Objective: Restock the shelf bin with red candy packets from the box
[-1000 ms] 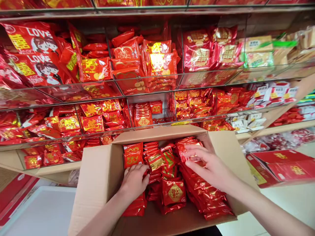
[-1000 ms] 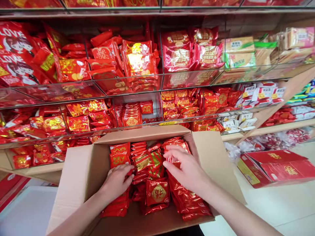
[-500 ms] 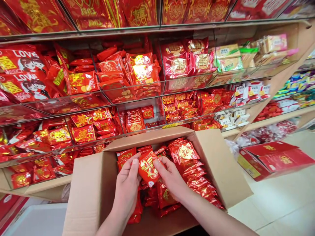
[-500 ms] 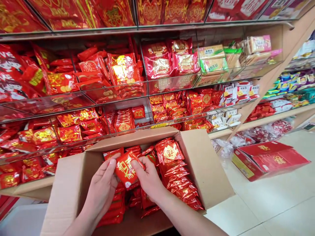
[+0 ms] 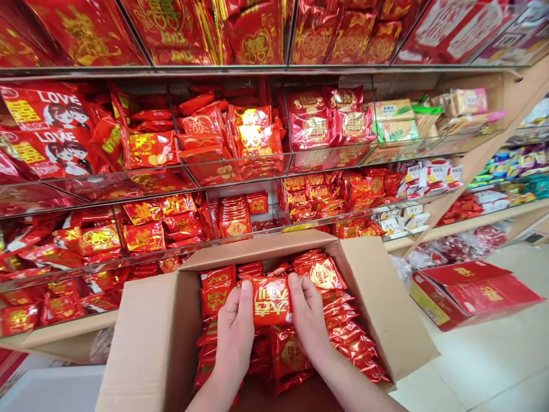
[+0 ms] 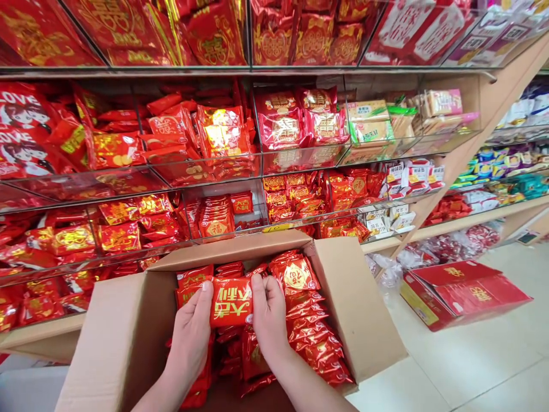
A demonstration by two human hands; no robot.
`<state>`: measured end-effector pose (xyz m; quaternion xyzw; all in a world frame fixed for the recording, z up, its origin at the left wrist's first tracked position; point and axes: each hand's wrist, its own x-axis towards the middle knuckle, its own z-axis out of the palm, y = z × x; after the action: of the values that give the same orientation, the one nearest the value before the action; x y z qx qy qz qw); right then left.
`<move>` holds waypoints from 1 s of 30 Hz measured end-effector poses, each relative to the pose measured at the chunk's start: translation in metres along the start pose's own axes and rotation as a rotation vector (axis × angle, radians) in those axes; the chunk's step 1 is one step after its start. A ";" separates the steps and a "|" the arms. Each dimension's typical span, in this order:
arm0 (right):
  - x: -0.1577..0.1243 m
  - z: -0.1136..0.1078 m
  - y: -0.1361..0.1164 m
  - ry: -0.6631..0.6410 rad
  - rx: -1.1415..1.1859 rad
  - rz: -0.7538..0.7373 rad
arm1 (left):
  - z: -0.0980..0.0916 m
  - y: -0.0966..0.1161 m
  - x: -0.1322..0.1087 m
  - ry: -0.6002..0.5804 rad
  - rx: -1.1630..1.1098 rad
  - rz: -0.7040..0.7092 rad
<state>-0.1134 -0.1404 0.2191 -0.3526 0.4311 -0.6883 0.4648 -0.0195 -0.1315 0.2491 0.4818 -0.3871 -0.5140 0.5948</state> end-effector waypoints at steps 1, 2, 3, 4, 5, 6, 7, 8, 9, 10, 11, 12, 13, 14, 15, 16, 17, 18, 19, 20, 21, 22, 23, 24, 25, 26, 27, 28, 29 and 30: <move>0.001 0.000 0.000 0.008 0.010 -0.002 | -0.001 0.000 0.000 -0.002 0.029 0.023; 0.001 0.001 0.000 0.015 0.033 0.010 | -0.002 0.001 0.000 -0.009 0.049 0.038; 0.001 0.002 -0.001 0.023 0.063 0.029 | -0.003 0.001 0.000 -0.014 0.060 0.044; 0.001 0.003 -0.002 0.028 0.090 0.049 | -0.004 0.003 0.001 -0.015 0.068 0.042; 0.001 0.004 -0.002 0.028 0.109 0.064 | -0.005 0.004 0.003 -0.012 0.078 0.036; 0.000 0.005 -0.003 0.021 0.116 0.071 | -0.006 0.005 0.004 -0.006 0.092 0.029; 0.000 0.006 -0.003 0.015 0.118 0.070 | -0.007 0.006 0.005 0.001 0.111 0.025; -0.001 0.007 -0.004 0.010 0.118 0.069 | -0.008 0.007 0.007 0.006 0.130 0.025; -0.001 0.007 -0.004 0.005 0.120 0.068 | -0.009 0.008 0.007 0.011 0.147 0.032; -0.002 0.006 -0.004 0.003 0.120 0.069 | -0.010 0.008 0.007 0.016 0.160 0.044; -0.002 0.006 -0.005 -0.001 0.109 0.066 | -0.010 0.008 0.006 0.020 0.167 0.058; -0.002 0.005 -0.006 -0.007 0.083 0.057 | -0.010 0.008 0.005 0.026 0.169 0.071; -0.001 0.004 -0.006 -0.011 0.044 0.038 | -0.010 0.008 0.002 0.033 0.165 0.082; -0.001 0.003 -0.007 -0.012 -0.001 0.012 | -0.009 0.007 0.000 0.042 0.156 0.090; -0.001 0.002 -0.009 -0.009 -0.046 -0.022 | -0.008 0.006 -0.003 0.053 0.141 0.096; -0.002 0.001 -0.010 -0.004 -0.086 -0.056 | -0.008 0.004 -0.006 0.066 0.121 0.097; -0.002 0.001 -0.012 0.000 -0.115 -0.087 | -0.007 0.002 -0.008 0.079 0.097 0.095; -0.002 0.000 -0.013 0.003 -0.138 -0.111 | -0.008 -0.001 -0.010 0.088 0.074 0.089; -0.002 -0.001 -0.015 -0.005 -0.161 -0.131 | -0.009 -0.003 -0.011 0.084 0.063 0.078; -0.002 -0.003 -0.017 -0.026 -0.186 -0.149 | -0.011 -0.006 -0.010 0.074 0.071 0.067; -0.001 -0.005 -0.020 -0.059 -0.211 -0.164 | -0.015 -0.007 -0.009 0.059 0.106 0.065; 0.000 -0.007 -0.022 -0.108 -0.238 -0.180 | -0.019 -0.008 -0.007 0.038 0.171 0.080; 0.002 -0.009 -0.025 -0.173 -0.271 -0.198 | -0.024 -0.008 -0.005 0.025 0.252 0.126; 0.004 -0.012 -0.029 -0.253 -0.316 -0.218 | -0.029 -0.006 -0.003 0.016 0.340 0.199; 0.006 -0.014 -0.033 -0.344 -0.376 -0.244 | -0.033 -0.002 -0.001 -0.006 0.421 0.282; 0.009 -0.015 -0.037 -0.439 -0.449 -0.273 | -0.037 0.002 0.000 -0.054 0.487 0.355; 0.011 -0.016 -0.042 -0.527 -0.527 -0.308 | -0.039 0.007 0.001 -0.128 0.541 0.400; 0.013 -0.016 -0.046 -0.601 -0.594 -0.344 | -0.039 0.013 0.001 -0.216 0.585 0.413; 0.015 -0.015 -0.050 -0.656 -0.644 -0.373 | -0.038 0.017 0.001 -0.308 0.621 0.394; 0.017 -0.014 -0.053 -0.690 -0.666 -0.387 | -0.035 0.021 0.000 -0.390 0.649 0.353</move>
<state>-0.1488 -0.1425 0.2645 -0.7613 0.3752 -0.4308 0.3068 0.0191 -0.1257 0.2613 0.4643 -0.7109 -0.3372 0.4066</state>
